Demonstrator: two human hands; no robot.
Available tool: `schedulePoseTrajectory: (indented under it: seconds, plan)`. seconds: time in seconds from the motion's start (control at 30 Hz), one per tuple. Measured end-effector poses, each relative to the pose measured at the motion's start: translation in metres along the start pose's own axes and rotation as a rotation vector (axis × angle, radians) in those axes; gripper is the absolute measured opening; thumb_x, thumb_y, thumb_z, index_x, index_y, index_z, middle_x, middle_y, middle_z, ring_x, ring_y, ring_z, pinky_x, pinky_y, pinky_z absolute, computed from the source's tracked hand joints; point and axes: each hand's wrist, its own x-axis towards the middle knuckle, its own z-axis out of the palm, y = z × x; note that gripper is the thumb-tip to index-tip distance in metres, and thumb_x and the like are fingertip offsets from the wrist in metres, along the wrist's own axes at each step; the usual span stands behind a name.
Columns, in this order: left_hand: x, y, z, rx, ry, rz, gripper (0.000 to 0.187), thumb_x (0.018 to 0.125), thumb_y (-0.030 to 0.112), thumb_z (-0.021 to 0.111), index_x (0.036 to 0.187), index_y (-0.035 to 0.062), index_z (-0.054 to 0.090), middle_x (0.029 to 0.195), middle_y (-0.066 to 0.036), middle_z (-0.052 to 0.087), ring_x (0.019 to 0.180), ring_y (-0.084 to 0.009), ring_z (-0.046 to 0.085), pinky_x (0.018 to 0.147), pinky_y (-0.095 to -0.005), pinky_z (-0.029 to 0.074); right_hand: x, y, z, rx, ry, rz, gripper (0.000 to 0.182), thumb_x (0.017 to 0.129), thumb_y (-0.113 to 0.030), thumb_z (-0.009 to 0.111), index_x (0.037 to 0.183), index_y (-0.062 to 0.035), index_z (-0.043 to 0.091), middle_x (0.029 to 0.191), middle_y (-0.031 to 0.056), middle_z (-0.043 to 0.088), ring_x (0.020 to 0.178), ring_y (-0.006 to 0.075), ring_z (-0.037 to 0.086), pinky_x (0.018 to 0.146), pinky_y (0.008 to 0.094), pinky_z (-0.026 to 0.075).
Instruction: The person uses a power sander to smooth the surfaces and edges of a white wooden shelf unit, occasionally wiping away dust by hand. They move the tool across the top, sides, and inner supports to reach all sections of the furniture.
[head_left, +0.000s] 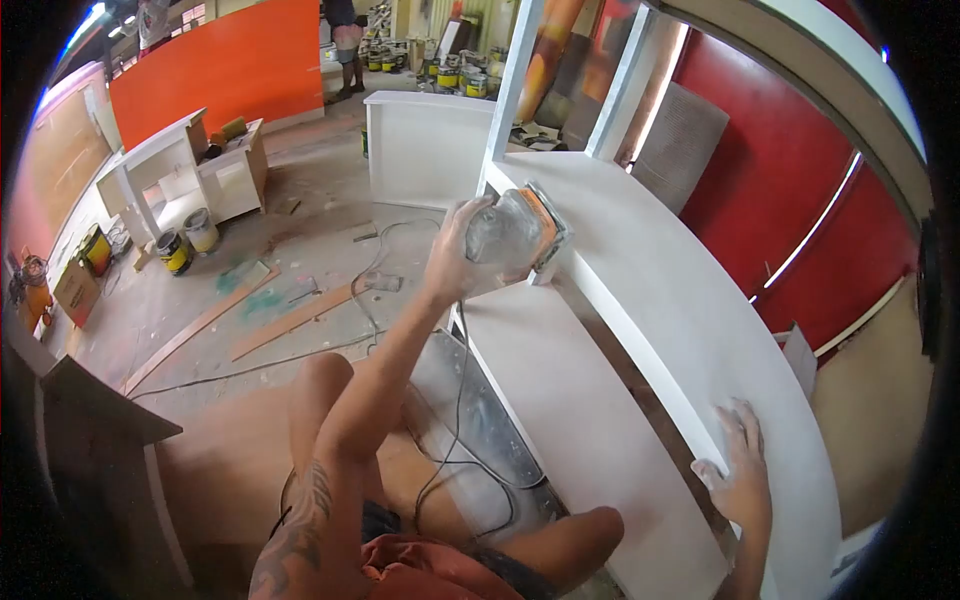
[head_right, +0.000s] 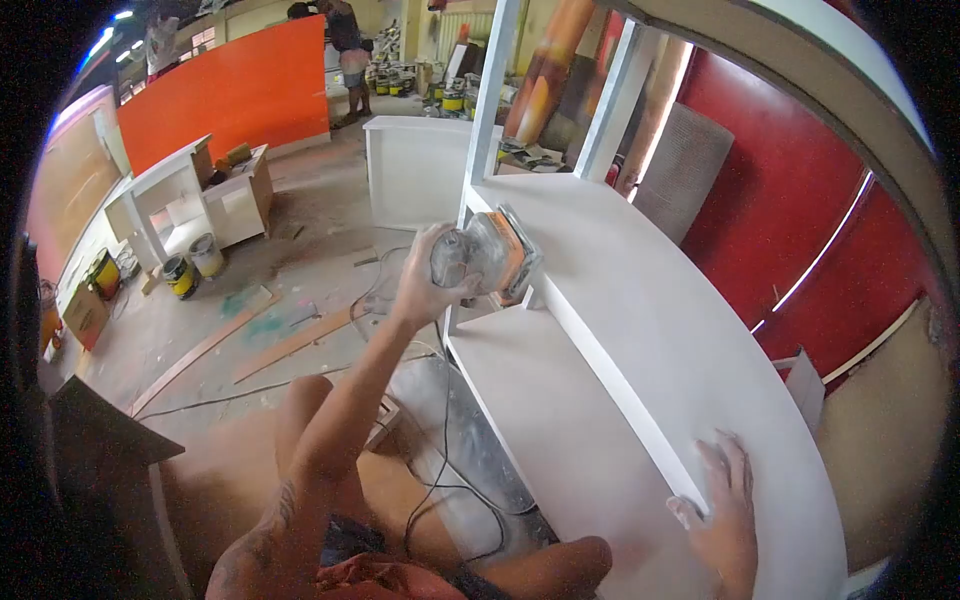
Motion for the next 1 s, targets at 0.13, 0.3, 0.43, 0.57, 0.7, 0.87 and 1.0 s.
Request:
schedulePoseTrajectory:
  seconds: [0.13, 0.3, 0.43, 0.57, 0.7, 0.87, 1.0]
  plan:
    - [0.056, 0.002, -0.04, 0.139, -0.191, 0.003, 0.08, 0.074, 0.016, 0.091, 0.144, 0.0073, 0.054, 0.134, -0.02, 0.062, 0.121, -0.0351, 0.065, 0.104, -0.043, 0.053, 0.004, -0.005, 0.0, 0.029, 0.0, 0.075, 0.075, 0.07, -0.003, 0.083, 0.141, -0.0049, 0.057, 0.157, 0.0178, 0.044, 0.147, 0.0436, 0.04, 0.121, 0.0518, 0.036]
    - [0.147, -0.023, -0.059, 0.195, -0.376, 0.097, 0.074, 0.078, 0.027, 0.088, 0.142, 0.0075, 0.058, 0.128, -0.021, 0.068, 0.114, -0.0384, 0.07, 0.099, -0.0434, 0.055, 0.002, 0.003, 0.008, -0.006, 0.018, 0.078, 0.072, 0.068, -0.006, 0.083, 0.136, -0.004, 0.06, 0.156, 0.0176, 0.047, 0.145, 0.0432, 0.043, 0.121, 0.0502, 0.036]
    - [0.192, -0.022, -0.061, 0.3, -0.587, 0.127, 0.068, 0.08, 0.031, 0.087, 0.138, 0.0065, 0.061, 0.119, -0.022, 0.074, 0.107, -0.0373, 0.073, 0.096, -0.0425, 0.056, 0.007, 0.002, 0.005, -0.009, 0.008, 0.097, 0.067, 0.073, -0.014, 0.079, 0.136, -0.0003, 0.06, 0.154, 0.0225, 0.047, 0.147, 0.043, 0.043, 0.122, 0.0526, 0.035]
    - [0.204, -0.033, -0.056, 0.237, -0.625, 0.118, 0.065, 0.082, 0.033, 0.086, 0.137, 0.0072, 0.062, 0.12, -0.02, 0.075, 0.107, -0.0343, 0.073, 0.096, -0.0415, 0.056, 0.004, 0.005, 0.008, 0.024, 0.037, 0.053, 0.067, 0.073, -0.014, 0.08, 0.135, 0.0, 0.06, 0.154, 0.0221, 0.047, 0.147, 0.0433, 0.042, 0.122, 0.0527, 0.035]
    - [0.196, -0.045, -0.067, 0.191, -0.605, 0.107, 0.07, 0.081, 0.033, 0.086, 0.141, 0.0079, 0.059, 0.122, -0.018, 0.074, 0.111, -0.0316, 0.072, 0.099, -0.0403, 0.055, 0.004, 0.007, 0.007, 0.012, 0.023, 0.067, 0.067, 0.073, -0.016, 0.081, 0.135, -0.0002, 0.06, 0.155, 0.0218, 0.047, 0.147, 0.0432, 0.043, 0.122, 0.0527, 0.034]
    - [0.145, -0.069, -0.069, 0.019, -0.346, -0.015, 0.073, 0.077, 0.024, 0.086, 0.142, 0.007, 0.058, 0.129, -0.019, 0.071, 0.118, -0.0319, 0.069, 0.105, -0.042, 0.053, 0.005, 0.009, 0.009, 0.016, 0.041, 0.064, 0.073, 0.067, -0.008, 0.083, 0.137, -0.0041, 0.063, 0.156, 0.0196, 0.048, 0.147, 0.0413, 0.043, 0.121, 0.0511, 0.038]
    - [0.074, -0.077, -0.043, 0.012, -0.052, 0.066, 0.079, 0.07, 0.018, 0.087, 0.142, 0.0037, 0.056, 0.131, -0.02, 0.066, 0.121, -0.0369, 0.065, 0.104, -0.0445, 0.052, 0.003, 0.009, 0.013, 0.03, 0.079, 0.039, 0.073, 0.066, -0.007, 0.083, 0.137, -0.0055, 0.063, 0.155, 0.0193, 0.049, 0.146, 0.0418, 0.043, 0.121, 0.0514, 0.037]
